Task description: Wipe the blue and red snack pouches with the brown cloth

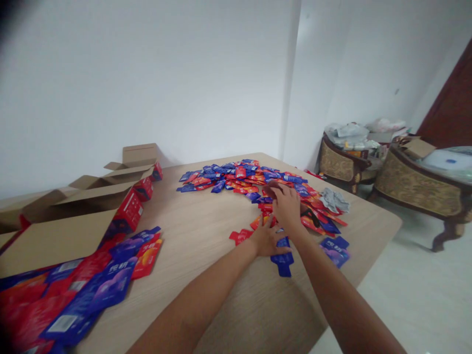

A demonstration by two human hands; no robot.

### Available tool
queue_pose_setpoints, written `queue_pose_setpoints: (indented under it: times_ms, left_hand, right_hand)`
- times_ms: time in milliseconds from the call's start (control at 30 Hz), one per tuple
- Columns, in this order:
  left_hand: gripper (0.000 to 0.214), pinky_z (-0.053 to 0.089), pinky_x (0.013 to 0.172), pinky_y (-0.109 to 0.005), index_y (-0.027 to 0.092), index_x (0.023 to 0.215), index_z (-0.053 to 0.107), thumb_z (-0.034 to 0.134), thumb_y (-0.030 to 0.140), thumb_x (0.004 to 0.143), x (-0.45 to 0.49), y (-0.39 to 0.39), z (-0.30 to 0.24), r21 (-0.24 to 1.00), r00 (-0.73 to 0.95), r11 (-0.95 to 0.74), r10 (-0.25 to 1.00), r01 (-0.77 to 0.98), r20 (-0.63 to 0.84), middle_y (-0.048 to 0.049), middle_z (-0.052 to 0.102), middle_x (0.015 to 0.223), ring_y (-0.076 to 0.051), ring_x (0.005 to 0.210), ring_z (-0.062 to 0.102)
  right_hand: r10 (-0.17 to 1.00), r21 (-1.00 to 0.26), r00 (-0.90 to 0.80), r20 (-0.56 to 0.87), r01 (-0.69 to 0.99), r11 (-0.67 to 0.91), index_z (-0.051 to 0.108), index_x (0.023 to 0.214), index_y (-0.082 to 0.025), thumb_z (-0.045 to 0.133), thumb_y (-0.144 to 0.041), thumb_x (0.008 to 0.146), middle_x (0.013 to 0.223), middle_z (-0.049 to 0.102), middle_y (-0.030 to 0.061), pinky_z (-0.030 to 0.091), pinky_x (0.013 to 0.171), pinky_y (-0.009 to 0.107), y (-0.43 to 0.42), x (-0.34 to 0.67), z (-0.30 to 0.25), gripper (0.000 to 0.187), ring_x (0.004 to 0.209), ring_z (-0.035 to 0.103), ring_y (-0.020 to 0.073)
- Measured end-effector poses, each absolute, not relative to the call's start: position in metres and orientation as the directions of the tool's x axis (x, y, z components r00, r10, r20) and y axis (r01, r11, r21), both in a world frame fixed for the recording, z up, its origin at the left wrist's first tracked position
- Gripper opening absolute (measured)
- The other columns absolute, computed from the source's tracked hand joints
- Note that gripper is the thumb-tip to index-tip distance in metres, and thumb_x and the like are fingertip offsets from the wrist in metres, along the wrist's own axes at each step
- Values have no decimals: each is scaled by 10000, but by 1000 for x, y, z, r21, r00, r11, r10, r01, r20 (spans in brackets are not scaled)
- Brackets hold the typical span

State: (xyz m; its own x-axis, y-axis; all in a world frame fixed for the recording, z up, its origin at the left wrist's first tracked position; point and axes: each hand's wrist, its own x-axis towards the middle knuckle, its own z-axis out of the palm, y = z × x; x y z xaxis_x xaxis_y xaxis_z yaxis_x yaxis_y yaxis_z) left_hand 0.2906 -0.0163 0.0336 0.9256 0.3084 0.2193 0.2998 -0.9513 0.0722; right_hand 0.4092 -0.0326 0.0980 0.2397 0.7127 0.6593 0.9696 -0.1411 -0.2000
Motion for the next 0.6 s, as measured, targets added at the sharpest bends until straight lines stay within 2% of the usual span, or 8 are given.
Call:
queue_pose_setpoints:
  times_ms: [67, 167, 267, 400, 500, 567, 600]
  left_hand:
    - [608, 132, 1003, -667, 376, 1333, 372, 344, 675, 804, 280, -2, 36, 85, 925, -941, 338, 328, 172, -4, 341, 1445, -403, 1331, 168]
    - [610, 129, 1003, -665, 391, 1355, 320, 331, 670, 813, 260, 17, 34, 64, 911, -928, 373, 368, 177, -3, 297, 1468, -393, 1341, 153]
    - [601, 132, 1028, -630, 367, 1353, 335, 338, 652, 824, 229, 34, 31, 28, 866, -885, 461, 465, 195, -14, 286, 1473, -370, 1340, 185]
    - [522, 154, 1065, -554, 289, 1332, 388, 352, 542, 877, 173, 53, 33, 34, 741, -785, 598, 619, 307, -53, 369, 1428, -305, 1331, 248]
    - [420, 184, 1071, -516, 254, 1297, 423, 323, 407, 919, 123, 60, 39, 200, 581, -699, 693, 687, 426, -68, 439, 1373, -251, 1289, 337]
    - [380, 228, 1048, -520, 217, 1252, 467, 343, 319, 908, 90, 60, 41, 398, 396, -603, 777, 692, 489, -92, 493, 1313, -256, 1232, 410]
    - [379, 269, 1020, -526, 175, 1233, 482, 336, 281, 899, 74, 58, 40, 436, 344, -572, 797, 695, 496, -126, 520, 1270, -273, 1199, 442]
  right_hand:
    - [740, -189, 371, 561, 928, -321, 551, 1203, -226, 416, -162, 800, 1297, 470, 82, 353, 857, 439, -29, 431, 74, 430, 1104, 398, 293]
    - [753, -170, 452, 479, 889, -425, 538, 1224, -262, 410, -197, 826, 1298, 466, 80, 352, 829, 441, -21, 431, 44, 422, 1076, 410, 291]
    - [770, -157, 412, 487, 909, -386, 528, 1236, -275, 415, -203, 836, 1306, 460, 73, 323, 865, 434, -5, 402, 30, 422, 1089, 402, 278]
    - [855, -215, 290, 430, 953, -215, 533, 1231, -300, 426, -176, 823, 1326, 449, 37, 313, 900, 399, 24, 359, 38, 440, 1108, 399, 252]
    - [888, -356, 262, 377, 926, -123, 553, 1211, -309, 402, -126, 803, 1308, 469, 13, 337, 888, 369, 36, 331, 59, 472, 1104, 414, 231]
    - [867, -416, 232, 441, 909, -31, 547, 1219, -283, 381, -117, 803, 1302, 470, 20, 341, 892, 364, 31, 308, 75, 477, 1112, 409, 226]
    - [853, -422, 193, 486, 906, 36, 544, 1223, -268, 379, -120, 806, 1302, 466, 26, 337, 901, 362, 24, 293, 81, 472, 1120, 402, 224]
